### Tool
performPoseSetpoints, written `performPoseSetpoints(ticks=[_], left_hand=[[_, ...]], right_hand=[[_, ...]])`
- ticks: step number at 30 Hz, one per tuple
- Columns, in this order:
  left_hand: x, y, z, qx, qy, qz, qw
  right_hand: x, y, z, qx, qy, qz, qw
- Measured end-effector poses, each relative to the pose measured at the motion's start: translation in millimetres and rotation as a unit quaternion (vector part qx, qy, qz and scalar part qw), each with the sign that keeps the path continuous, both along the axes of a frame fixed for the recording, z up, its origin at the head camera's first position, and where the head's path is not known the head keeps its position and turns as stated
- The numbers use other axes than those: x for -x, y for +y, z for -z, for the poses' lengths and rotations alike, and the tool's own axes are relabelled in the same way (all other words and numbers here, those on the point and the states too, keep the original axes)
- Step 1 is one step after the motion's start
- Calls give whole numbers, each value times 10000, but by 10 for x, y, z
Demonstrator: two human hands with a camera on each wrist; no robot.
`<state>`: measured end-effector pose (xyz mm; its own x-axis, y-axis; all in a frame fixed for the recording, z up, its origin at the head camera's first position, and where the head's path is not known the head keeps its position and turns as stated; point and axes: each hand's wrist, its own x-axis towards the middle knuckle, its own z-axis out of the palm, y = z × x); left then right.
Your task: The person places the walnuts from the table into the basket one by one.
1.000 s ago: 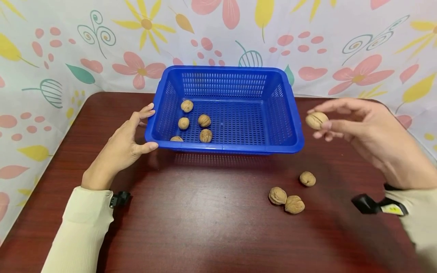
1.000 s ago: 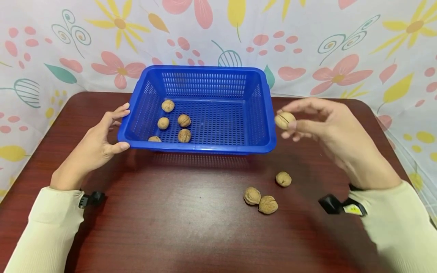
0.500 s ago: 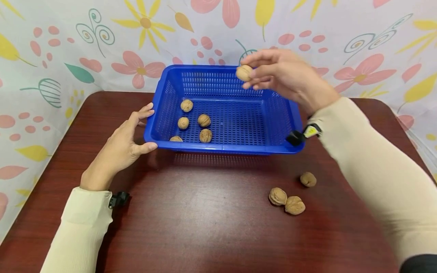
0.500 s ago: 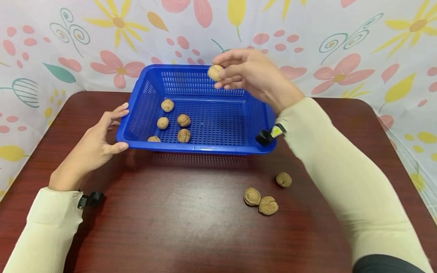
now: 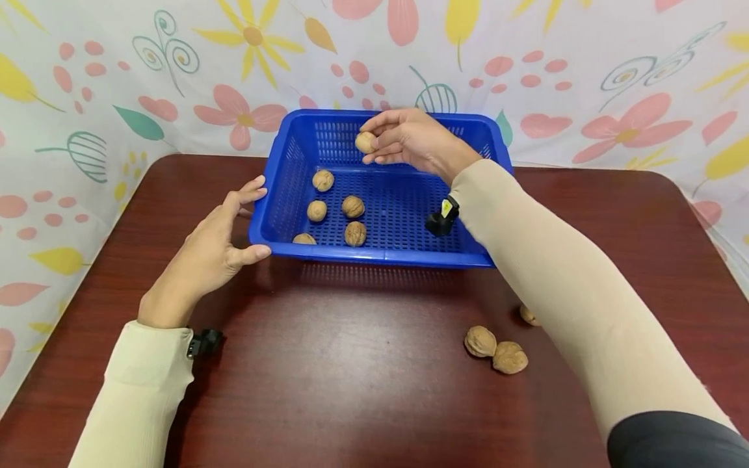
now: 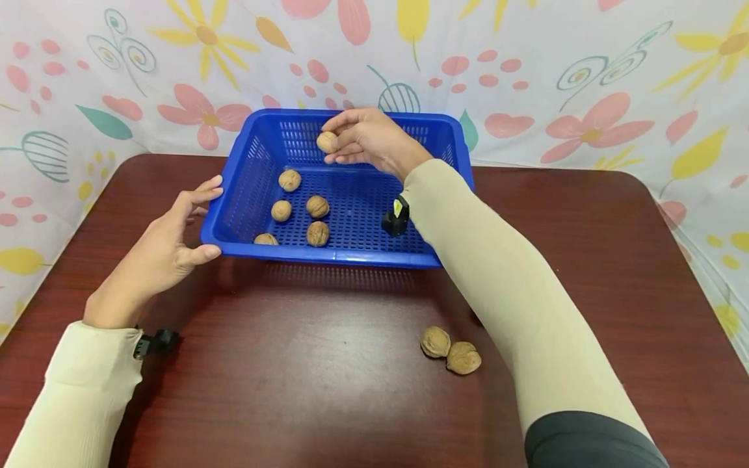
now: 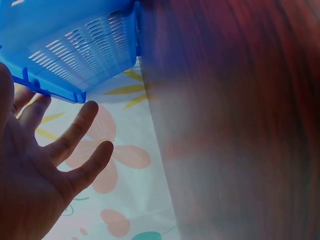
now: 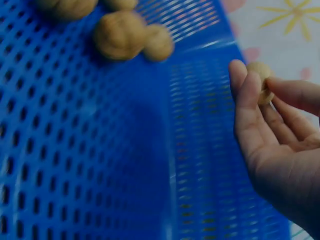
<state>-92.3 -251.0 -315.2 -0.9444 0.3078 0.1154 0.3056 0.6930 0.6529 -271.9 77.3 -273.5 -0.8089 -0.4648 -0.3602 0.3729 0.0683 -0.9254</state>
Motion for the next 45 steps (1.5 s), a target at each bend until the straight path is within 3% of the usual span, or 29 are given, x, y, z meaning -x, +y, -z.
performPoseSetpoints(ticks=[6, 12, 16, 30, 45], left_hand=[[-22, -30, -31, 6, 15, -20, 10000], [-21, -47, -12, -48, 95, 55, 9999], [-15, -41, -13, -98, 108, 75, 9999], [-14, -42, -13, -171, 63, 37, 9998], [-26, -40, -27, -120, 42, 32, 9999]], right_hand=[[9, -118, 144, -797, 34, -476, 9957], [-2, -195, 272, -1181, -8, -854, 9893], [8, -205, 320, -1409, -55, -884, 9861], [43, -261, 420, -1574, -68, -940, 9830], [32, -255, 365, -1758, 6, -988, 9794]])
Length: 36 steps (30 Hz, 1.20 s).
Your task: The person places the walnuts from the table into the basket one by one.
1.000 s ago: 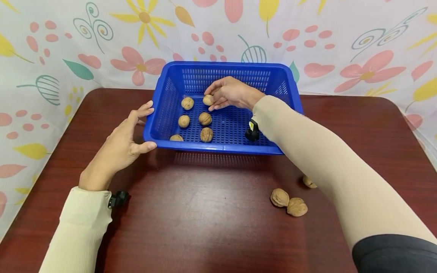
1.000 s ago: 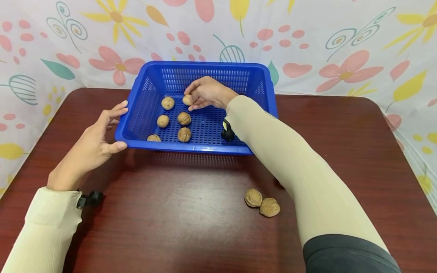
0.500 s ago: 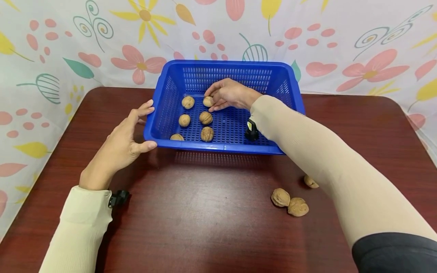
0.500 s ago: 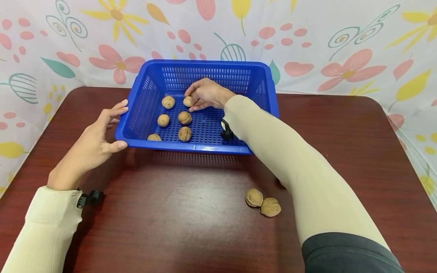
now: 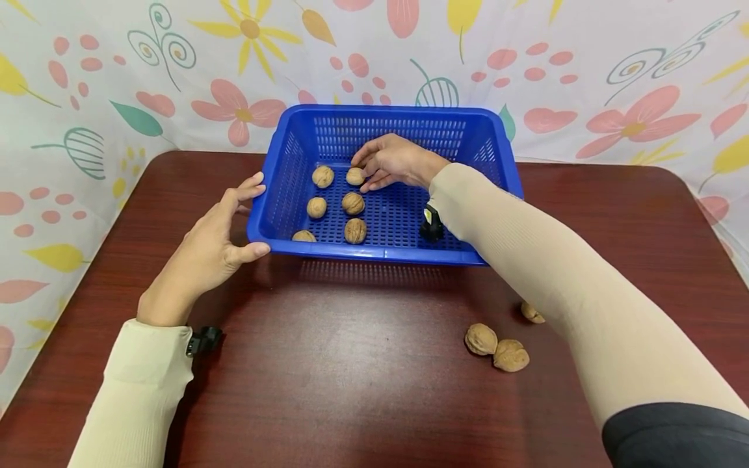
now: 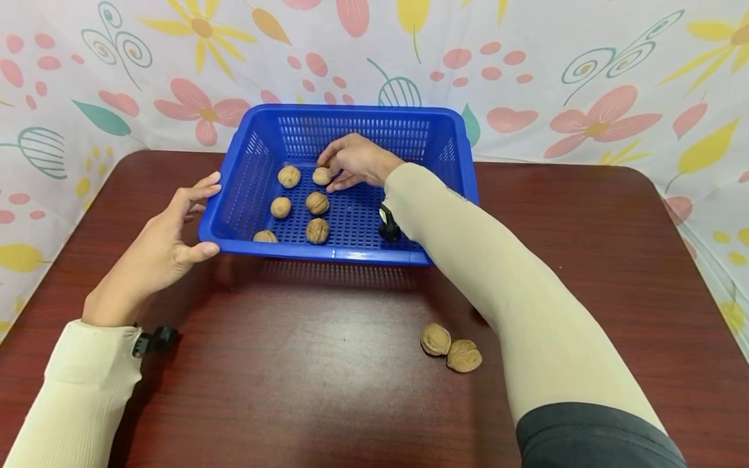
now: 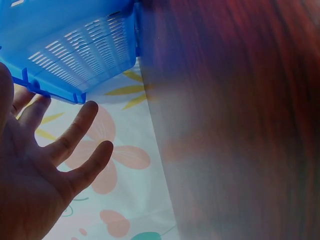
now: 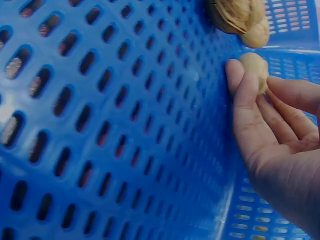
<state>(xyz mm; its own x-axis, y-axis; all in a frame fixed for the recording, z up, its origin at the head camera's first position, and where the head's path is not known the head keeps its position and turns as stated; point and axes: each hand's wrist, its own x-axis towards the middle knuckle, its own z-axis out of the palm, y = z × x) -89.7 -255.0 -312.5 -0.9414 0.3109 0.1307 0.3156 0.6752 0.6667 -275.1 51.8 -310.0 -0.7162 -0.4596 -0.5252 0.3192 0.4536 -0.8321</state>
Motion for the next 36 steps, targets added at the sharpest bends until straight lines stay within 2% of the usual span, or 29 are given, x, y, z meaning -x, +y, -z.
performPoseSetpoints(ticks=[5, 8, 11, 16, 22, 25, 28, 32, 36], left_hand=[[-1, 0, -3, 57, 5, -20, 10000], [13, 0, -2, 83, -23, -25, 10000], [32, 9, 7, 98, -43, -11, 9999], [37, 13, 6, 171, -129, -52, 9998], [27, -45, -43, 378, -28, -58, 9993], [20, -66, -34, 422, 42, -16, 9991], [12, -86, -24, 420, 89, -9, 9991], [22, -82, -18, 407, 115, 25, 9991], [20, -83, -23, 439, 141, 64, 9989]], right_hand=[[5, 57, -173, -190, 53, 154, 9997], [-4, 138, -379, 59, -14, 522, 9986], [-76, 293, -621, 416, 14, 797, 9960], [-368, 690, -910, 743, 590, 519, 9941], [-920, 1284, -1001, 1268, 1533, 291, 9796], [-1254, 1610, -988, 1449, 1690, 333, 9743], [-1579, 1907, -878, 1568, 1704, 498, 9715], [-1963, 2268, -560, 2025, 1695, 673, 9622], [-2229, 2506, -235, 1825, 1519, 936, 9669]])
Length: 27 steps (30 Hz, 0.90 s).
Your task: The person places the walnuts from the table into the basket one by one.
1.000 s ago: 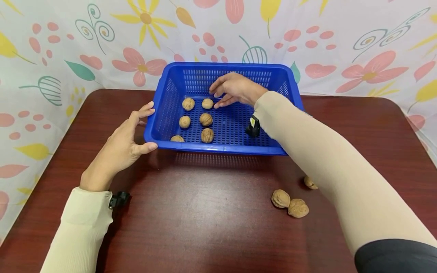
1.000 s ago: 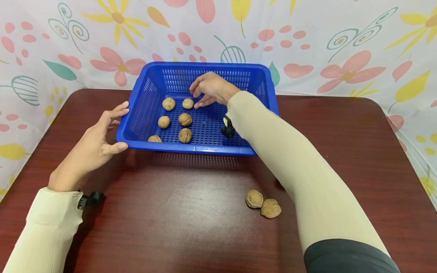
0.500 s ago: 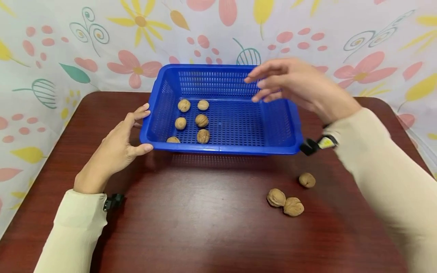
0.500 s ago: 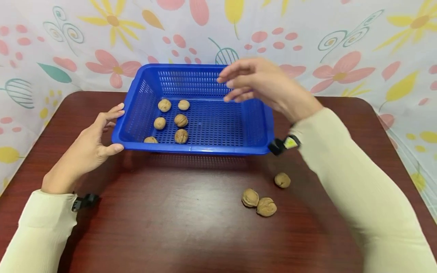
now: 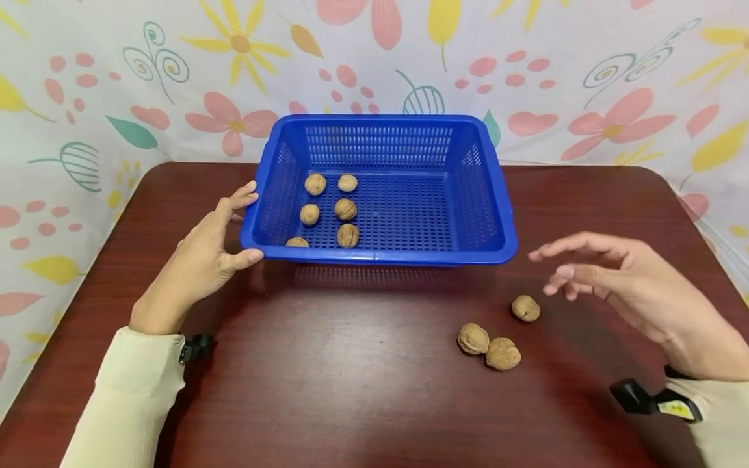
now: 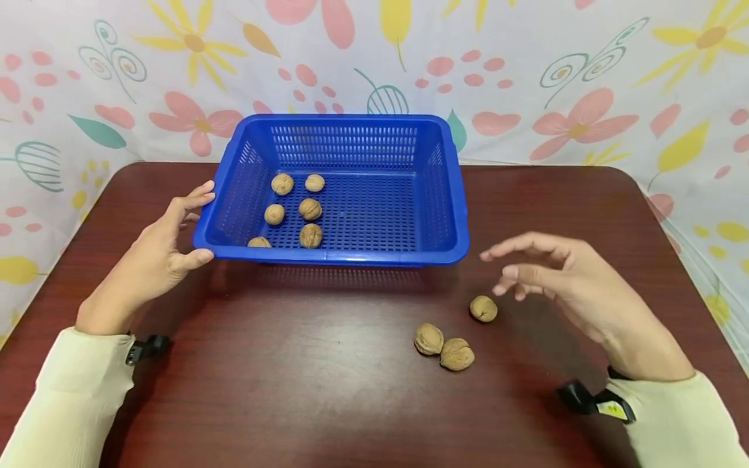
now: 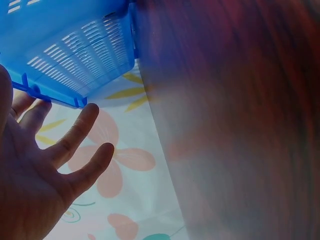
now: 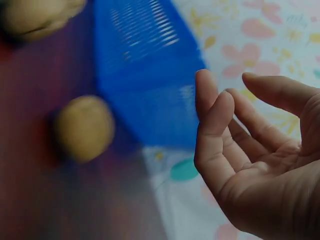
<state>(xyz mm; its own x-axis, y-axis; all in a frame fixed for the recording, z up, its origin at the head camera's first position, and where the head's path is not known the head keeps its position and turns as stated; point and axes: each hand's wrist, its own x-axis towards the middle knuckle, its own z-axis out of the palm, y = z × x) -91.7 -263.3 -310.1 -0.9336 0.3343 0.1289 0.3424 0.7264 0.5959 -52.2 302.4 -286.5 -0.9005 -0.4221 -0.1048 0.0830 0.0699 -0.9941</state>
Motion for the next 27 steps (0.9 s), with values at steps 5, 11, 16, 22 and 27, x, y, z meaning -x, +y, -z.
performPoseSetpoints(ticks=[5, 11, 16, 22, 27], left_hand=[[-1, -5, 11, 34, 109, 36, 9999], [21, 3, 14, 39, 188, 101, 9998], [6, 1, 4, 42, 190, 119, 9997], [21, 0, 11, 20, 243, 133, 9996], [22, -1, 4, -3, 252, 139, 9996]], right_hand=[[-182, 124, 283, -674, -372, 285, 9966], [-277, 117, 467, -1332, -691, 256, 9883], [-283, 45, 507, -1610, -697, 215, 9842], [-294, 7, 527, -1625, -506, 128, 9853], [-305, -16, 539, -1648, -487, 186, 9850]])
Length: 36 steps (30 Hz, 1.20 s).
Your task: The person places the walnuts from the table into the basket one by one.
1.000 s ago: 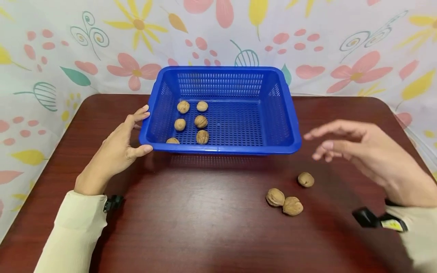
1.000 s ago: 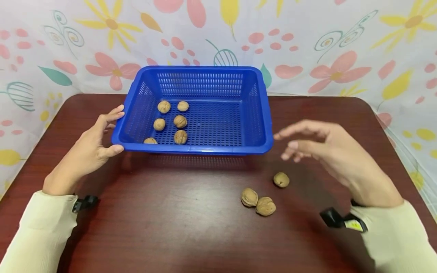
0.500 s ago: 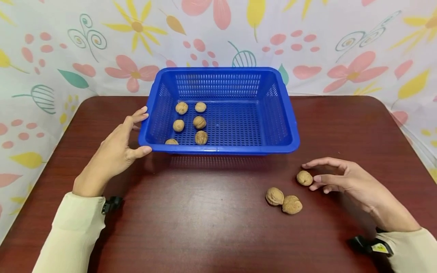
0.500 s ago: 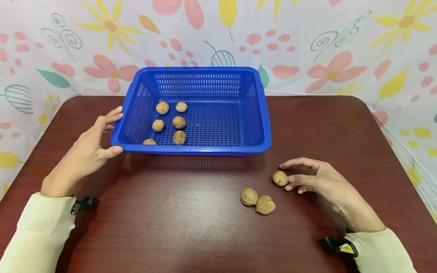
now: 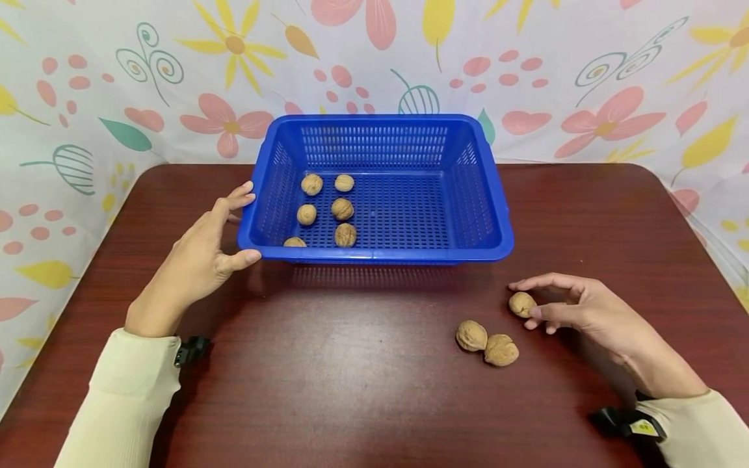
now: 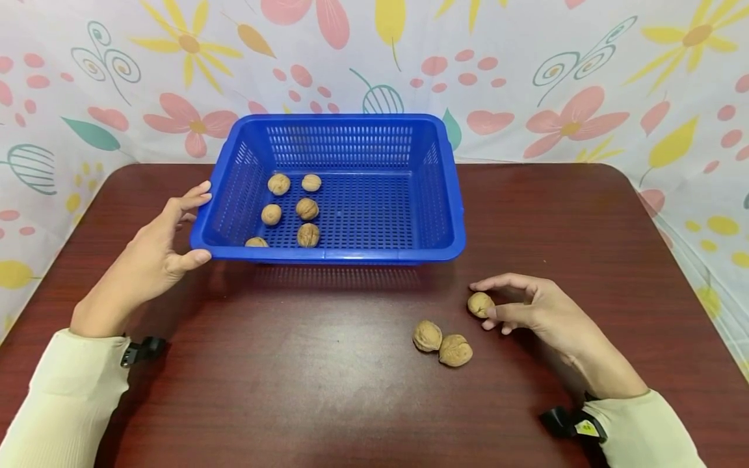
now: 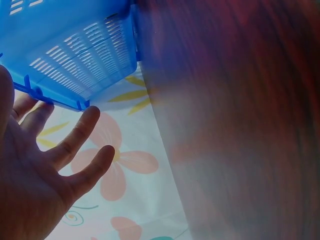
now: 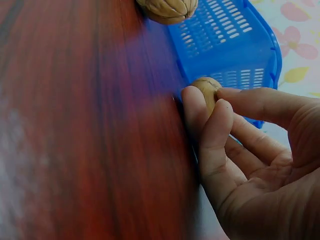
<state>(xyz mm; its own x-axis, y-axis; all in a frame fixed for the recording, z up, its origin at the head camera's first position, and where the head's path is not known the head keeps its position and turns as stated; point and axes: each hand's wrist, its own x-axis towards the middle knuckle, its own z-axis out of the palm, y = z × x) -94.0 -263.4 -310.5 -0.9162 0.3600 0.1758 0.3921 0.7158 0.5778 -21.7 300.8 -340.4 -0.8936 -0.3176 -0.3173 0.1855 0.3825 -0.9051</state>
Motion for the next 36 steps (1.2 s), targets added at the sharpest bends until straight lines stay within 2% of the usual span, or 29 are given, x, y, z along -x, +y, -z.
performPoseSetpoints(ticks=[6, 14, 19, 23, 27, 30, 32, 36], left_hand=[[-7, 4, -1, 51, -57, -66, 9999], [-25, 21, -35, 87, -231, -180, 9995], [-32, 30, -48, 86, -276, -202, 9994], [-26, 45, -57, 115, -288, -196, 9993], [-18, 61, -75, 177, -274, -193, 9993], [-27, 60, -94, 228, -274, -217, 9991], [-37, 56, -103, 246, -303, -258, 9989], [-53, 49, -102, 190, -383, -287, 9987]], right_hand=[[-11, -42, 6, -12, -59, 43, 10000], [17, -35, 15, 453, 4, -9, 9990], [82, 50, -67, 1181, 218, -129, 9927], [187, 138, -265, 1874, 290, -221, 9816], [402, 168, -541, 2624, 242, -507, 9633], [651, 90, -757, 3004, 130, -692, 9512], [845, -19, -897, 3011, -8, -762, 9505], [1275, -381, -1102, 2959, -288, -1197, 9473]])
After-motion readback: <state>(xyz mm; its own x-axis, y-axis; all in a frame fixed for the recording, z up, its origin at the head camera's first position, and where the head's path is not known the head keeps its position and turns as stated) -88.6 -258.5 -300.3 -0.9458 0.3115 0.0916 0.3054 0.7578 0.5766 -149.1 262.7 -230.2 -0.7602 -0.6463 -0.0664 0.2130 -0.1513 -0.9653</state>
